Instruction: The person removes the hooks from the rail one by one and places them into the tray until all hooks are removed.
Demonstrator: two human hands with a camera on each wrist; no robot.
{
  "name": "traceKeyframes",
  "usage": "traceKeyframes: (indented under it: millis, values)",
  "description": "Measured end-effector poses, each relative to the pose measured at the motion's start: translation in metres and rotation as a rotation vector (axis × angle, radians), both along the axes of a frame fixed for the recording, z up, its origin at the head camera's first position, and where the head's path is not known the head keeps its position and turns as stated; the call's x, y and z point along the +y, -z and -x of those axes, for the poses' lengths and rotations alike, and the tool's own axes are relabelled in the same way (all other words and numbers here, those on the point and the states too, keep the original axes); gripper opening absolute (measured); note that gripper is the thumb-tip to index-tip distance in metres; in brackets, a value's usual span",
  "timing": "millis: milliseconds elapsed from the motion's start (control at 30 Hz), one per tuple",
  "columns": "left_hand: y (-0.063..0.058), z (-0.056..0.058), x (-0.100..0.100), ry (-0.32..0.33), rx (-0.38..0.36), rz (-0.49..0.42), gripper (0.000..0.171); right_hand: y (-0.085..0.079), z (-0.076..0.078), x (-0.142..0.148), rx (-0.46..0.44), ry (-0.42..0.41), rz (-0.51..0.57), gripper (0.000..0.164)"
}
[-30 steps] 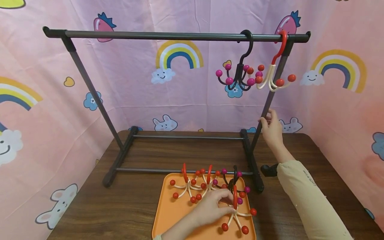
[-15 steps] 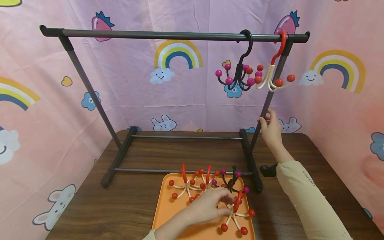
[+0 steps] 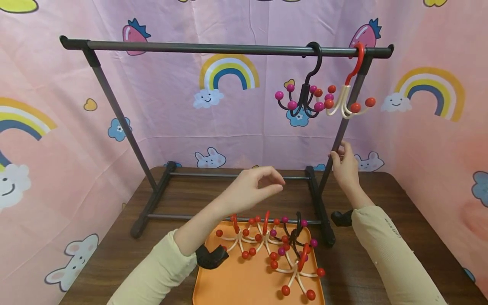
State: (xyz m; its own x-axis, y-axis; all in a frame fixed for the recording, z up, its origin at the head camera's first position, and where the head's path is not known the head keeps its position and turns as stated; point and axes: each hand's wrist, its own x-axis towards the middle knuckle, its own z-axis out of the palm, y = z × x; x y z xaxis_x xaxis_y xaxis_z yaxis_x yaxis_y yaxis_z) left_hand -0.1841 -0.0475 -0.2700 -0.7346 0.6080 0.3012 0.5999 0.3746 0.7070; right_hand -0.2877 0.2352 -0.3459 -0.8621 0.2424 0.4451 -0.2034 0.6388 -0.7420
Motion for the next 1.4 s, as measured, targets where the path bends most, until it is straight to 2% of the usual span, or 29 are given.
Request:
traceKeyframes:
  millis: [100, 167, 300, 433, 533, 700, 800, 900, 1033, 1167, 1300, 1400]
  values:
    - [-0.025, 0.009, 0.004, -0.015, -0.005, -0.011, 0.012, 0.001, 0.001, 0.001, 0.005, 0.005, -0.003, 0.032]
    - [-0.036, 0.019, 0.007, -0.016, 0.027, -0.011, 0.013, 0.001, 0.001, 0.001, 0.003, 0.007, -0.005, 0.032]
    - [-0.064, 0.032, 0.015, -0.028, 0.087, -0.039, 0.015, 0.002, 0.001, 0.002, -0.009, 0.007, -0.001, 0.032]
    - [-0.090, 0.043, 0.025, -0.080, 0.140, -0.078, 0.018, 0.002, 0.001, 0.001, -0.005, 0.000, -0.010, 0.033]
    - [-0.104, 0.052, 0.034, -0.133, 0.144, -0.102, 0.021, 0.002, 0.002, 0.001, 0.001, -0.005, -0.013, 0.032]
    - [-0.120, 0.068, 0.046, -0.236, 0.123, -0.160, 0.027, 0.001, 0.002, 0.000, 0.010, -0.005, -0.018, 0.031]
    - [-0.128, 0.076, 0.053, -0.303, 0.147, -0.146, 0.028, 0.002, 0.002, 0.000, 0.015, -0.011, -0.023, 0.031]
    - [-0.137, 0.083, 0.061, -0.351, 0.142, -0.115, 0.032, 0.003, 0.002, 0.000, 0.019, -0.010, -0.017, 0.032]
    - [-0.144, 0.091, 0.071, -0.350, 0.038, -0.108, 0.040, 0.003, 0.002, 0.000, 0.005, -0.020, -0.010, 0.032]
    - [-0.147, 0.096, 0.080, -0.322, -0.056, -0.087, 0.047, 0.001, 0.002, 0.000, -0.022, -0.035, -0.003, 0.034]
    - [-0.147, 0.099, 0.088, -0.320, -0.053, -0.062, 0.042, -0.001, 0.001, 0.000, -0.016, -0.038, -0.004, 0.034]
    - [-0.147, 0.100, 0.092, -0.365, -0.011, -0.055, 0.034, -0.001, 0.001, 0.000, -0.002, -0.036, -0.010, 0.033]
